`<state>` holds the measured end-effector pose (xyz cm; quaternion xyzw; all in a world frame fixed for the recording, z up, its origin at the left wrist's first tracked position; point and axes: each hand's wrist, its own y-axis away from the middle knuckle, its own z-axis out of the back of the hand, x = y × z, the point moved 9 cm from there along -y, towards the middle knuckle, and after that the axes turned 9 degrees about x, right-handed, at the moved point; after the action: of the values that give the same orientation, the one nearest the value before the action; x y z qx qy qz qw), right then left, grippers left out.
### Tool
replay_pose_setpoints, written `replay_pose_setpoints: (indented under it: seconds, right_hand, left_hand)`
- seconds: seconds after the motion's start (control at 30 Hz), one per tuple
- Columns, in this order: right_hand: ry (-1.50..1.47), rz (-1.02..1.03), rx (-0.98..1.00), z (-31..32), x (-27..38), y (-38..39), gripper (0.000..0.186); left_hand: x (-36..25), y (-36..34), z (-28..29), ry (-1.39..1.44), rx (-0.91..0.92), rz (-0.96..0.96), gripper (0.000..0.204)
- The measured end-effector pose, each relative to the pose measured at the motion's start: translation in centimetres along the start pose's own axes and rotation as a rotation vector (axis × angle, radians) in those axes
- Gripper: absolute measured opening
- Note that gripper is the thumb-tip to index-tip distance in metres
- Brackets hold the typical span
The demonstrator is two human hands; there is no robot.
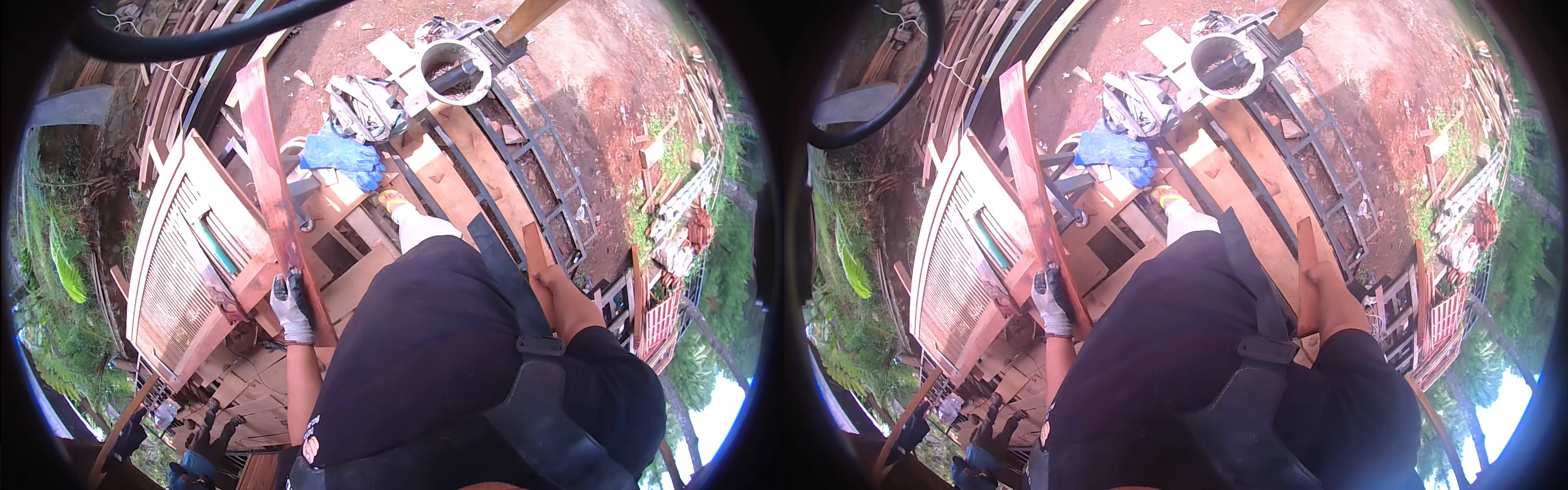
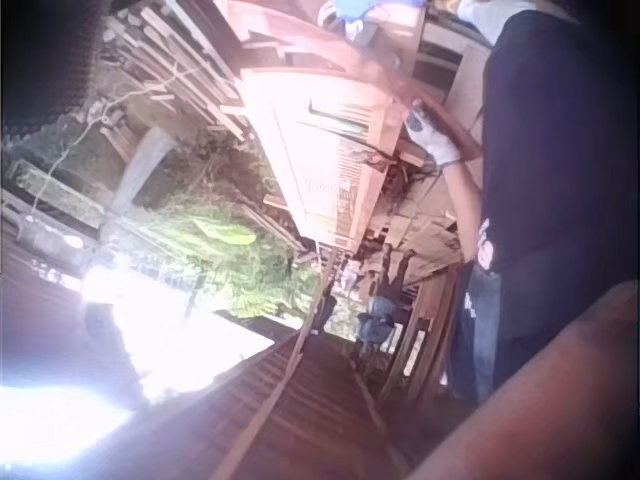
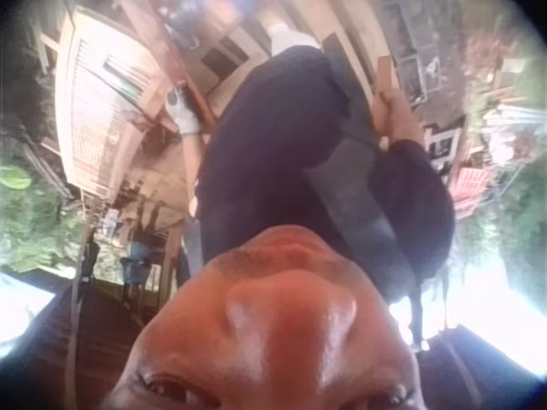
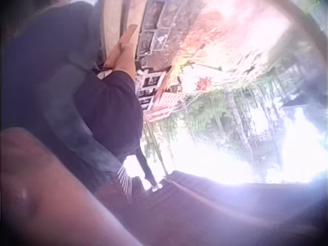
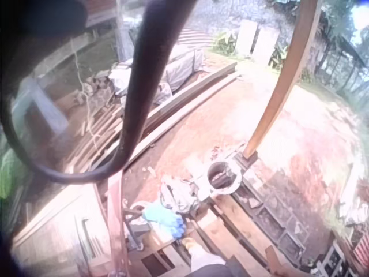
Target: The person uses a hand saw to cut a wooden plank on a workbench, then retrieves additional planks from a stack and places them on the bench. The person also uses a hammer briefly on the workbench.
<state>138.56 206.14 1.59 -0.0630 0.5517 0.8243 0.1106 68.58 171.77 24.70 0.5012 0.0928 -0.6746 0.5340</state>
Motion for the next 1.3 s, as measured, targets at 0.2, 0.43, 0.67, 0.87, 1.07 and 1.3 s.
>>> replay_pose_setpoints:
  seconds: [0.2,0.43,0.67,0.87,1.07,1.3]
  right_hand:
    - [-0.139,0.288,0.032,0.0,-0.8,2.2,0.057]
    - [-0.112,0.292,-0.048,-1.6,-2.1,4.8,0.053]
    - [-0.514,0.049,0.050,-8.7,-11.1,0.3,0.057]
    - [-0.756,0.033,-0.018,-9.2,-15.5,-7.1,0.075]
    - [-1.190,0.030,0.144,-7.4,-17.2,-11.8,0.074]
    - [-1.379,-0.243,-0.051,-13.2,-20.1,-15.7,0.078]
  left_hand:
    - [-1.0,-1.0,-6.4,0.029,0.137,-0.071,0.026]
    - [5.3,1.3,-13.9,0.008,0.277,-0.039,0.039]
    - [12.0,0.0,-18.0,-0.695,0.444,-0.151,0.050]
    - [4.7,-4.9,-34.1,-0.700,0.676,-0.036,0.047]
    - [-3.6,-11.3,-53.6,-0.563,0.886,-0.146,0.059]
    - [-9.1,-15.8,-75.1,-0.922,1.006,-0.319,0.062]
